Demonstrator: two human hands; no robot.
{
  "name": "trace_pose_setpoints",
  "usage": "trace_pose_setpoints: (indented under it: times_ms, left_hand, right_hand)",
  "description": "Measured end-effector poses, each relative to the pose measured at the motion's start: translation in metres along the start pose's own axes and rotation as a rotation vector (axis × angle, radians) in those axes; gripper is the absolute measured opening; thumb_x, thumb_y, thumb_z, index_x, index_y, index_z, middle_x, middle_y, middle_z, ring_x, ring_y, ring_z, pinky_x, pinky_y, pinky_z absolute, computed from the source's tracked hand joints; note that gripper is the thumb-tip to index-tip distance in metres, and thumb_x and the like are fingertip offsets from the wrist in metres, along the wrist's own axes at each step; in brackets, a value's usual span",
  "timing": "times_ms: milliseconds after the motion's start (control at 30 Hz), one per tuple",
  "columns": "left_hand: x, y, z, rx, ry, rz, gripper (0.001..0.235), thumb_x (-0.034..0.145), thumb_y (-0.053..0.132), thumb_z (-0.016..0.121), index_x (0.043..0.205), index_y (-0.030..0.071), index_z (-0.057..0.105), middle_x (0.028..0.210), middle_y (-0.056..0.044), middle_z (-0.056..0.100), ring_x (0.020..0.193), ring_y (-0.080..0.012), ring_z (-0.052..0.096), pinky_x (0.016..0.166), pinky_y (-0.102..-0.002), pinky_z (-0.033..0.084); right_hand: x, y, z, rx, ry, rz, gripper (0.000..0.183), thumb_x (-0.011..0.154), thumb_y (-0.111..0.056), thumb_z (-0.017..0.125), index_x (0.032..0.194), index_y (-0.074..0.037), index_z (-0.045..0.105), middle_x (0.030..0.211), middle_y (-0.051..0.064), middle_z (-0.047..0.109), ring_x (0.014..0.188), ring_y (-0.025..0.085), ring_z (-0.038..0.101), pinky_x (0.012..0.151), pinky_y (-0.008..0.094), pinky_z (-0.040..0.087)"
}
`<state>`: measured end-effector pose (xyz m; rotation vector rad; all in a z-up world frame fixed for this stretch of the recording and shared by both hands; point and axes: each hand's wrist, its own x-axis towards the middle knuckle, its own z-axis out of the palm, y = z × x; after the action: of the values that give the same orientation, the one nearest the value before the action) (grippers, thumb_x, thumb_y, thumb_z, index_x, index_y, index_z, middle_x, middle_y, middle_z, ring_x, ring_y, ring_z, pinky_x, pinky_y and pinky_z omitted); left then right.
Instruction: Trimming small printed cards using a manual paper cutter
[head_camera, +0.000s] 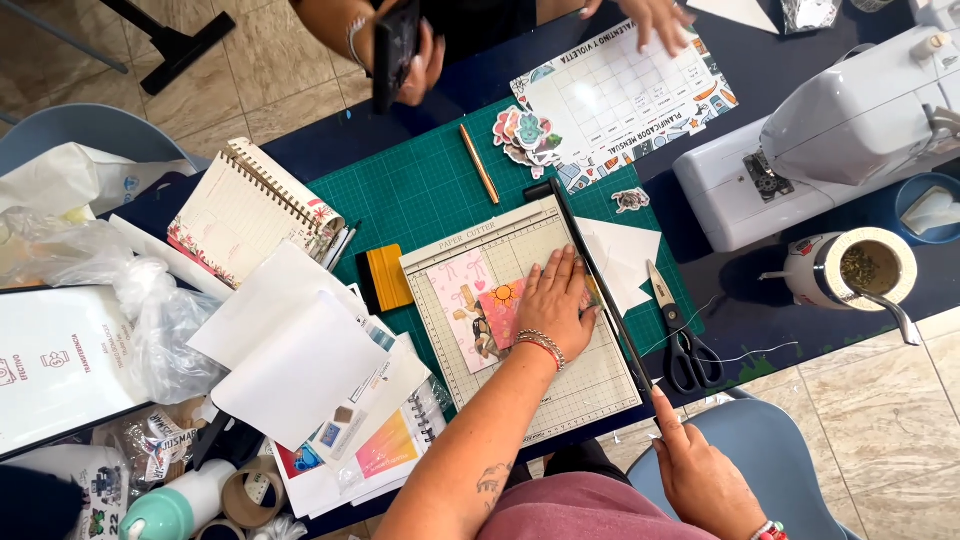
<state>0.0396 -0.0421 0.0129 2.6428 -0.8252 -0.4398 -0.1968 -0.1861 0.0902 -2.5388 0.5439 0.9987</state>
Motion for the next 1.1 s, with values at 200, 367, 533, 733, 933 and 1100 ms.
trace_pose_setpoints:
  times_ms: [200, 367, 533, 733, 933, 1100]
  left_hand:
    - [0.021, 0.003, 0.011, 0.057, -0.071, -0.045, 0.083, 0.091, 0.048, 0.065, 0.154, 0.001, 0.038, 0.169, -0.016, 0.023, 0.157, -0.0325, 0.016, 0.119, -0.047, 0.031]
    - [0.019, 0.000, -0.007, -0.013, -0.059, -0.019, 0.078, 0.089, 0.046, 0.071, 0.148, 0.001, 0.046, 0.170, -0.021, 0.014, 0.157, -0.0378, 0.014, 0.117, -0.047, 0.036]
    - [0.020, -0.004, -0.012, 0.016, -0.057, 0.014, 0.078, 0.088, 0.050, 0.073, 0.145, 0.001, 0.052, 0.171, -0.021, 0.009, 0.157, -0.0366, 0.017, 0.112, -0.043, 0.043]
    - [0.022, 0.000, -0.020, 0.001, -0.169, -0.043, 0.072, 0.091, 0.042, 0.072, 0.150, 0.009, 0.048, 0.172, -0.019, 0.003, 0.158, -0.0347, 0.012, 0.108, -0.040, 0.047]
    - [0.025, -0.002, -0.018, 0.022, -0.199, -0.043, 0.071, 0.091, 0.044, 0.072, 0.149, 0.010, 0.049, 0.172, -0.022, 0.004, 0.158, -0.0357, 0.011, 0.106, -0.041, 0.047]
    - [0.026, -0.003, -0.011, 0.063, -0.176, -0.030, 0.072, 0.089, 0.046, 0.074, 0.148, 0.010, 0.051, 0.171, -0.021, 0.008, 0.158, -0.0357, 0.012, 0.109, -0.042, 0.045]
  right_hand:
    - [0.005, 0.005, 0.007, -0.048, -0.016, -0.008, 0.078, 0.101, -0.039, 0.040, 0.168, -0.036, -0.001, 0.100, 0.007, 0.063, 0.077, 0.043, 0.067, 0.065, 0.058, 0.049]
    - [0.009, 0.002, 0.008, -0.061, -0.092, 0.063, 0.078, 0.103, -0.040, 0.037, 0.168, -0.040, -0.007, 0.101, 0.005, 0.063, 0.078, 0.038, 0.068, 0.066, 0.054, 0.051]
    - [0.013, 0.003, 0.013, -0.074, -0.114, 0.084, 0.080, 0.103, -0.042, 0.038, 0.167, -0.042, -0.009, 0.097, 0.003, 0.061, 0.075, 0.035, 0.068, 0.065, 0.051, 0.051]
    - [0.017, 0.005, 0.016, -0.081, -0.183, 0.086, 0.082, 0.104, -0.040, 0.039, 0.168, -0.039, -0.013, 0.102, 0.002, 0.062, 0.077, 0.029, 0.067, 0.067, 0.045, 0.054]
    - [0.028, 0.011, 0.026, -0.058, -0.219, 0.089, 0.085, 0.103, -0.035, 0.039, 0.168, -0.038, -0.016, 0.104, 0.004, 0.060, 0.079, 0.033, 0.067, 0.070, 0.048, 0.052]
    - [0.031, 0.020, 0.042, -0.105, -0.153, 0.045, 0.086, 0.102, -0.036, 0.041, 0.168, -0.036, -0.014, 0.100, 0.003, 0.060, 0.073, 0.032, 0.068, 0.064, 0.049, 0.053]
